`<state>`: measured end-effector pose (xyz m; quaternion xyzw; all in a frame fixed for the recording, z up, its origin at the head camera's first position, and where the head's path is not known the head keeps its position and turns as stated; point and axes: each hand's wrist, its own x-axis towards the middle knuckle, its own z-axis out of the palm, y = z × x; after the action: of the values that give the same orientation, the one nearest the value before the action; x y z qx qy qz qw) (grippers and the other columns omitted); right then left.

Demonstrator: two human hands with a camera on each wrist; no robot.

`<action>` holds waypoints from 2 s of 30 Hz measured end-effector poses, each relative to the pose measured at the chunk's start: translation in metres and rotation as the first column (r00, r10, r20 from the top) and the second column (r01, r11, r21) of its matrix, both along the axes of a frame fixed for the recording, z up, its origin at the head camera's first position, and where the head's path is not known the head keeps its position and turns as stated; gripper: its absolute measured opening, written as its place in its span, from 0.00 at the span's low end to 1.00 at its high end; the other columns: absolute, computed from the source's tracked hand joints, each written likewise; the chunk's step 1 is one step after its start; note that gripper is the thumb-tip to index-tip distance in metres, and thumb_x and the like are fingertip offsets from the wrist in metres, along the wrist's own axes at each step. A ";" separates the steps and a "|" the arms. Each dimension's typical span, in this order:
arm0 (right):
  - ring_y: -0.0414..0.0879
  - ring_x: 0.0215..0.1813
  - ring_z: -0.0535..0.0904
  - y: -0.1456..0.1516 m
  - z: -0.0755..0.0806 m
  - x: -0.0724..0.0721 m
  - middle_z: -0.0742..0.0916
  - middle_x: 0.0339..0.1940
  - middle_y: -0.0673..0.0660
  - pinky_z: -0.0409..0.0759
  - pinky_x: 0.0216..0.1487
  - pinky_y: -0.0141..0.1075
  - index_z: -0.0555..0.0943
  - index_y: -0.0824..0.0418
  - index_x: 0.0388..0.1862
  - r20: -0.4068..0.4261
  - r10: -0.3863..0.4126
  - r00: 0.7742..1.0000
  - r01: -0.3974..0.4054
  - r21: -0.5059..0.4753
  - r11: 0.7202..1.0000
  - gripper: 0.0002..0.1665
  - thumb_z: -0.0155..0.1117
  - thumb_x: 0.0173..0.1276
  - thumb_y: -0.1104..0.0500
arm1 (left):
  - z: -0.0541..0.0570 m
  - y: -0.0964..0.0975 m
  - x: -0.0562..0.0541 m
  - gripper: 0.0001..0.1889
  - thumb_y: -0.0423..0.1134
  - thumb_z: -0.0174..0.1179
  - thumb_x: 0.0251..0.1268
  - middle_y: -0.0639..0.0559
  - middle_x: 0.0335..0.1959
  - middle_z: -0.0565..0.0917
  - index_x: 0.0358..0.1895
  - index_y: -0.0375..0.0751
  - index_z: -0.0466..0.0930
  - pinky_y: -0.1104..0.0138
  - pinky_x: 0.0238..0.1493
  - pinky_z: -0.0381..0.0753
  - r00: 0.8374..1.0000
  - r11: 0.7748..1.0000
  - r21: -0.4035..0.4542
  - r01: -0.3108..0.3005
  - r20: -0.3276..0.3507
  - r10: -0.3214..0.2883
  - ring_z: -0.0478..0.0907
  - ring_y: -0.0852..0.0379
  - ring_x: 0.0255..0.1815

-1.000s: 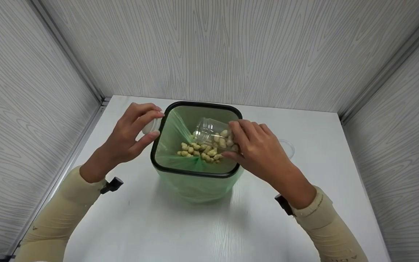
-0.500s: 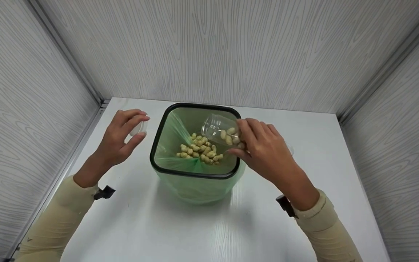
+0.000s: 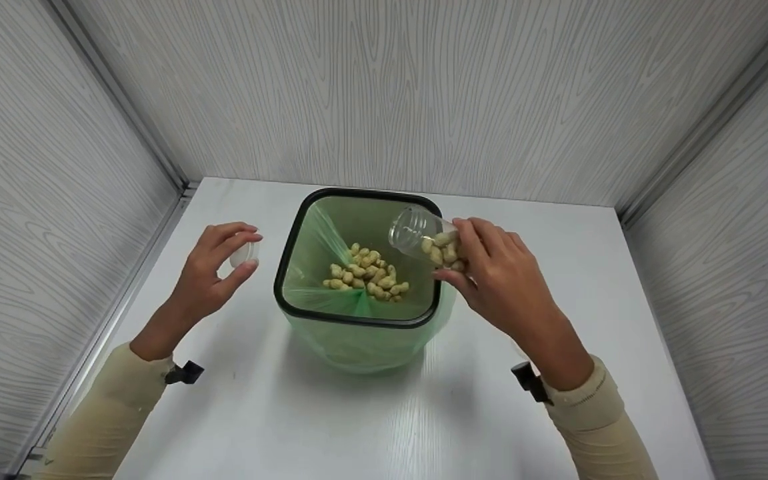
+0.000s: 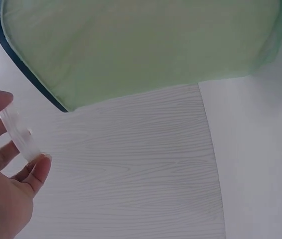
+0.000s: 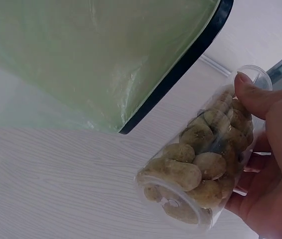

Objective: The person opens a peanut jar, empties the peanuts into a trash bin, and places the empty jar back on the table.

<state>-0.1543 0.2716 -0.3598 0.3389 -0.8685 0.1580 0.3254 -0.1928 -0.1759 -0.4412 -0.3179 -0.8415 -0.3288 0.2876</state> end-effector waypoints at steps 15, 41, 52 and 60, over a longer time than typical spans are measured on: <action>0.62 0.40 0.86 0.022 -0.011 0.000 0.86 0.50 0.69 0.86 0.34 0.58 0.80 0.69 0.61 0.026 -0.050 0.998 0.052 -0.078 0.996 0.44 0.58 0.71 0.30 | -0.049 -0.012 0.001 0.17 0.34 0.74 0.60 0.43 0.56 0.84 0.53 0.42 0.88 0.53 0.52 0.82 0.993 0.996 -0.061 -0.058 0.099 0.063 0.79 0.44 0.53; 0.61 0.44 0.86 0.029 -0.021 0.002 0.86 0.49 0.67 0.85 0.39 0.58 0.81 0.69 0.60 0.051 -0.087 0.995 0.093 -0.134 0.987 0.45 0.58 0.69 0.29 | -0.129 -0.030 0.009 0.21 0.29 0.72 0.61 0.38 0.58 0.78 0.59 0.43 0.86 0.50 0.58 0.83 0.765 0.927 -0.362 -0.095 0.569 0.301 0.75 0.40 0.57; 0.59 0.45 0.86 0.030 -0.020 0.000 0.86 0.51 0.66 0.84 0.40 0.56 0.82 0.68 0.61 0.058 -0.075 0.996 0.082 -0.132 0.988 0.44 0.61 0.69 0.30 | -0.144 -0.036 0.006 0.23 0.29 0.75 0.56 0.39 0.56 0.81 0.58 0.38 0.85 0.50 0.59 0.82 0.722 0.920 -0.381 -0.089 0.612 0.323 0.75 0.43 0.53; 0.60 0.43 0.87 0.028 -0.022 0.001 0.86 0.49 0.67 0.85 0.37 0.57 0.81 0.69 0.61 0.034 -0.068 0.997 0.072 -0.120 0.990 0.44 0.59 0.70 0.30 | -0.151 -0.036 0.011 0.22 0.30 0.76 0.55 0.40 0.53 0.82 0.55 0.38 0.86 0.52 0.56 0.81 0.720 0.926 -0.369 -0.078 0.621 0.308 0.74 0.45 0.49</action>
<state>-0.1532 0.3001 -0.3815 0.2855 -0.8734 0.2039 0.3378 -0.1821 -0.2116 -0.5922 -0.1295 -0.9582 -0.2491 -0.0553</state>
